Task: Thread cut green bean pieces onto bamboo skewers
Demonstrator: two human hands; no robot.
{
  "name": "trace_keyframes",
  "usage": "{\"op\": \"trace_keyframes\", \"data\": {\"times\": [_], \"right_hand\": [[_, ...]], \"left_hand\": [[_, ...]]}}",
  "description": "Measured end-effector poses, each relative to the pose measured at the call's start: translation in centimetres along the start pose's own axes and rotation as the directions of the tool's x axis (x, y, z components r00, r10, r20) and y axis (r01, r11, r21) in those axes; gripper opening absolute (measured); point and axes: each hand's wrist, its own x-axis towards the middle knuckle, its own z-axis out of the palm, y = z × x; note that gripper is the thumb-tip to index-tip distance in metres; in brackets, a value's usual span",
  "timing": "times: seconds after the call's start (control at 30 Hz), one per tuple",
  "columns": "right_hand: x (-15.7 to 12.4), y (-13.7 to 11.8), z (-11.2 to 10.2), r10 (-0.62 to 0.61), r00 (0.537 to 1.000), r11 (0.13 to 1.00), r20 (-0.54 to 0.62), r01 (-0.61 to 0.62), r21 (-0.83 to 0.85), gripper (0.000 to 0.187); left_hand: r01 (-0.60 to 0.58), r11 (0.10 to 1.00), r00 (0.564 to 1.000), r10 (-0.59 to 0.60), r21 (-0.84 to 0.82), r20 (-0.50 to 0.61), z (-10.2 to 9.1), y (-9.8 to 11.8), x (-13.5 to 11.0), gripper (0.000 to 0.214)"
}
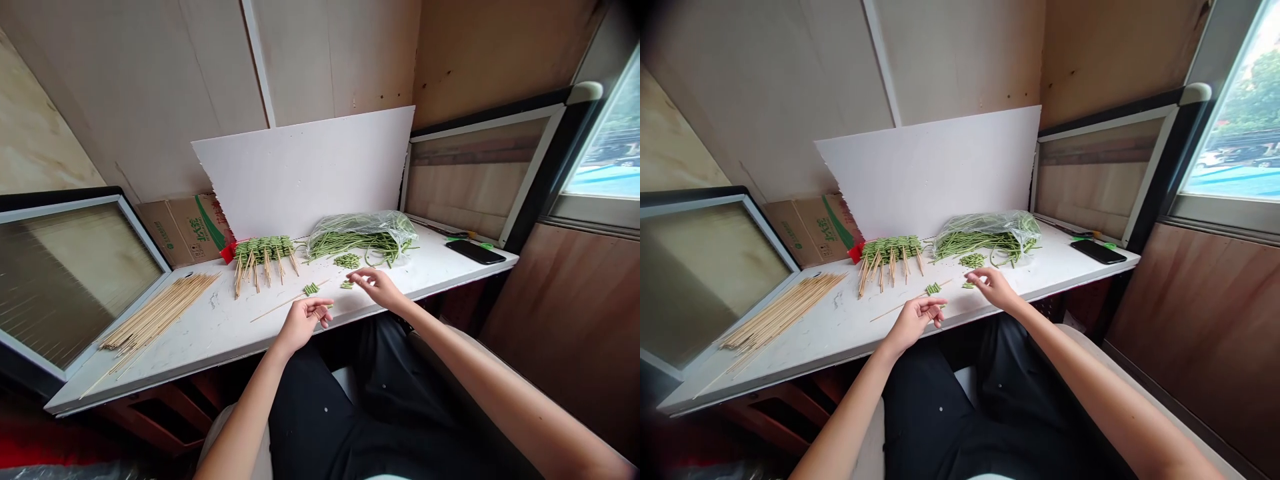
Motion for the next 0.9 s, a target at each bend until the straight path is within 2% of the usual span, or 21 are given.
{"op": "trace_keyframes", "data": {"times": [0.07,0.1,0.13,0.23,0.3,0.47,0.6,0.77,0.9], "right_hand": [[-1.0,-3.3,-0.1,-0.122,0.972,0.991,0.203,0.107,0.083,0.042],[-1.5,-4.8,0.0,-0.194,0.943,0.979,0.272,0.170,0.108,0.043],[-1.8,-6.1,0.2,-0.266,0.919,0.963,0.291,0.240,0.123,0.044],[-2.4,-8.1,0.8,-0.398,0.883,0.917,0.250,0.387,0.094,0.022],[-2.5,-8.1,1.1,-0.433,0.876,0.901,0.213,0.430,0.062,0.019],[-2.2,-7.2,0.2,-0.424,0.900,0.904,0.106,0.427,-0.006,0.020],[-2.4,-7.8,-0.2,-0.432,0.892,0.898,0.134,0.439,-0.035,0.020],[-2.8,-8.6,0.5,-0.465,0.877,0.876,0.122,0.475,-0.078,0.014],[-3.0,-8.7,1.0,-0.471,0.876,0.871,0.102,0.480,-0.102,0.013]], "left_hand": [[0.005,0.999,1.000,-0.005,-0.035,-0.016,0.3,0.2,-0.2,0.066],[0.005,0.999,1.000,-0.006,-0.045,-0.022,0.5,0.3,-0.2,0.069],[0.006,0.999,1.000,-0.007,-0.052,-0.024,0.6,0.5,-0.3,0.070],[0.016,0.998,1.000,-0.016,-0.067,-0.002,0.9,0.9,-0.5,0.069],[0.014,0.998,1.000,-0.013,-0.069,0.012,0.9,0.9,-0.5,0.066],[-0.018,1.000,0.999,0.019,0.011,-0.040,0.7,0.7,-0.3,0.052],[-0.070,0.993,0.992,0.080,0.094,-0.097,0.7,0.8,-0.3,0.044],[-0.112,0.983,0.987,0.126,0.146,-0.095,1.0,1.6,-0.6,0.038],[-0.168,0.937,0.971,0.210,0.306,-0.110,1.6,2.2,-1.2,0.024]]}}
